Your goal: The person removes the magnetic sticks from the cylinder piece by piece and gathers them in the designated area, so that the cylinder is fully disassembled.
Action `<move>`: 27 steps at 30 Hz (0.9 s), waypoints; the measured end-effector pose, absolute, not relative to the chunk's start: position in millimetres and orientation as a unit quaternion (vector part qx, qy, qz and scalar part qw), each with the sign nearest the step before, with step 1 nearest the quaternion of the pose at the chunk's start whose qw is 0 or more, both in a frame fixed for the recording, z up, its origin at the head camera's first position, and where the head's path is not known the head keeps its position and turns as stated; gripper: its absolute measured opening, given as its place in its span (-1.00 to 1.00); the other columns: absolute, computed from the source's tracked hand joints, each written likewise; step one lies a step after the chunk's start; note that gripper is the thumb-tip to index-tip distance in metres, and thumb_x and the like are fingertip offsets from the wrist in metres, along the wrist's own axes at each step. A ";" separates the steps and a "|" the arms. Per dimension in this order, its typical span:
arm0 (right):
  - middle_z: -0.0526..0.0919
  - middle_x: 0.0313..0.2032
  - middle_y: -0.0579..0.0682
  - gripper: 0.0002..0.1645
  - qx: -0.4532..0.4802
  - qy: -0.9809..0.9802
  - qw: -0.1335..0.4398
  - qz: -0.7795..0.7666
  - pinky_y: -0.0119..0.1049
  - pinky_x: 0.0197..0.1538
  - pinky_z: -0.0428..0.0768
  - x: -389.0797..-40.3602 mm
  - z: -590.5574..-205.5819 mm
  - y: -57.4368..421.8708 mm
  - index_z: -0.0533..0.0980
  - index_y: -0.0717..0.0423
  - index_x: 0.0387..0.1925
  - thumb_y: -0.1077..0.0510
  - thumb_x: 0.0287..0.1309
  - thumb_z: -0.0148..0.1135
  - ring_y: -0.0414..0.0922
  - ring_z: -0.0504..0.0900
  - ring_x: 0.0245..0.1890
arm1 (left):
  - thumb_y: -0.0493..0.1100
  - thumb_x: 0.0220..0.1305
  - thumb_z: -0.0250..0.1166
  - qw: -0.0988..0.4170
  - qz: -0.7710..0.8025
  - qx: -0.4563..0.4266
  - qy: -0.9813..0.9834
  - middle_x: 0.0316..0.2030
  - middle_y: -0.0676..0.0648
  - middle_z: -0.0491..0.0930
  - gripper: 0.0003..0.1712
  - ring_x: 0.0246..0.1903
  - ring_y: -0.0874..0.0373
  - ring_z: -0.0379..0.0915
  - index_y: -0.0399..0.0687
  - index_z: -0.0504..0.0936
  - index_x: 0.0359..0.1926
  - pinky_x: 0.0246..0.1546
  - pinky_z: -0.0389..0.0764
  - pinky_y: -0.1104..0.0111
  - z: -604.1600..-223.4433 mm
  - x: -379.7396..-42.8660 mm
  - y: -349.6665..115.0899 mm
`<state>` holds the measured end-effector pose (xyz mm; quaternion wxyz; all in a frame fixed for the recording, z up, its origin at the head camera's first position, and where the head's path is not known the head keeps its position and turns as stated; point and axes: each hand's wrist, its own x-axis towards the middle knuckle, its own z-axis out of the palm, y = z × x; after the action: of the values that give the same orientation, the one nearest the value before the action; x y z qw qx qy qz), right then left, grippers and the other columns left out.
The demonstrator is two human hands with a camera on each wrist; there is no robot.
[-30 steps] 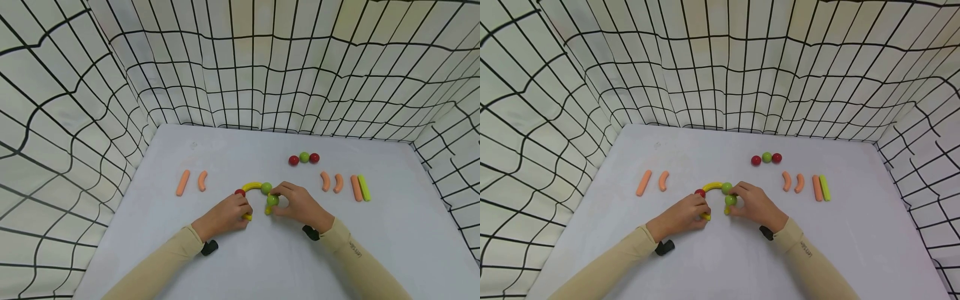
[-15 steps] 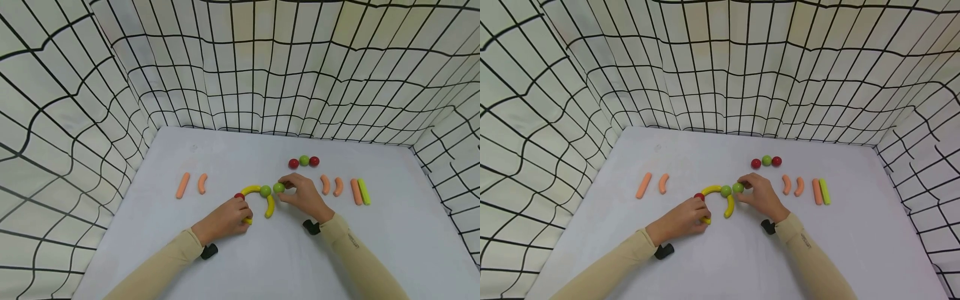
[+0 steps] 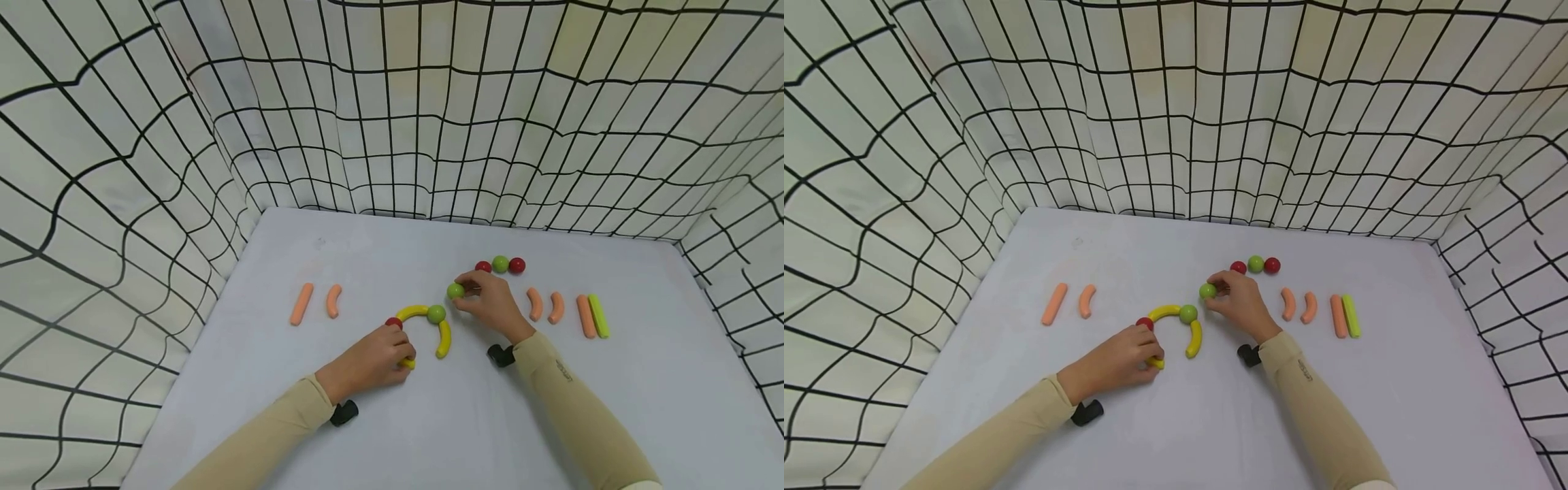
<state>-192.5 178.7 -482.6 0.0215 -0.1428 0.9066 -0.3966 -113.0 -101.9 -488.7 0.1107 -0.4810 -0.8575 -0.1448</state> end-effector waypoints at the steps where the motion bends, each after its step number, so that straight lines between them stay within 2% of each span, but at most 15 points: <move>1: 0.74 -0.04 0.08 -0.57 -0.141 0.907 0.024 -0.396 -0.06 0.17 0.74 -194.2 -482.8 178.4 0.63 0.15 0.06 0.17 0.16 0.48 -0.02 0.74 -0.05 | -0.18 0.13 0.52 0.111 -0.145 -0.481 -0.857 -0.32 0.09 0.67 -0.88 -0.26 0.24 0.51 0.02 0.75 -0.29 -0.14 0.60 0.48 -488.8 -113.0 -101.8; 27: 0.74 0.04 0.12 -0.50 -0.124 0.930 0.068 -0.339 -0.04 0.21 0.71 -209.5 -478.9 173.3 0.61 0.18 0.16 0.14 0.20 0.47 0.02 0.72 0.05 | -0.16 0.14 0.52 0.117 -0.140 -0.482 -0.857 -0.32 0.10 0.66 -0.88 -0.26 0.25 0.50 0.02 0.75 -0.28 -0.14 0.58 0.50 -490.2 -112.9 -102.6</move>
<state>-209.5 173.3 -478.9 0.0679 -0.1240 0.9300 -0.3393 -112.9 -102.6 -490.2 0.1174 -0.4819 -0.8570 -0.1400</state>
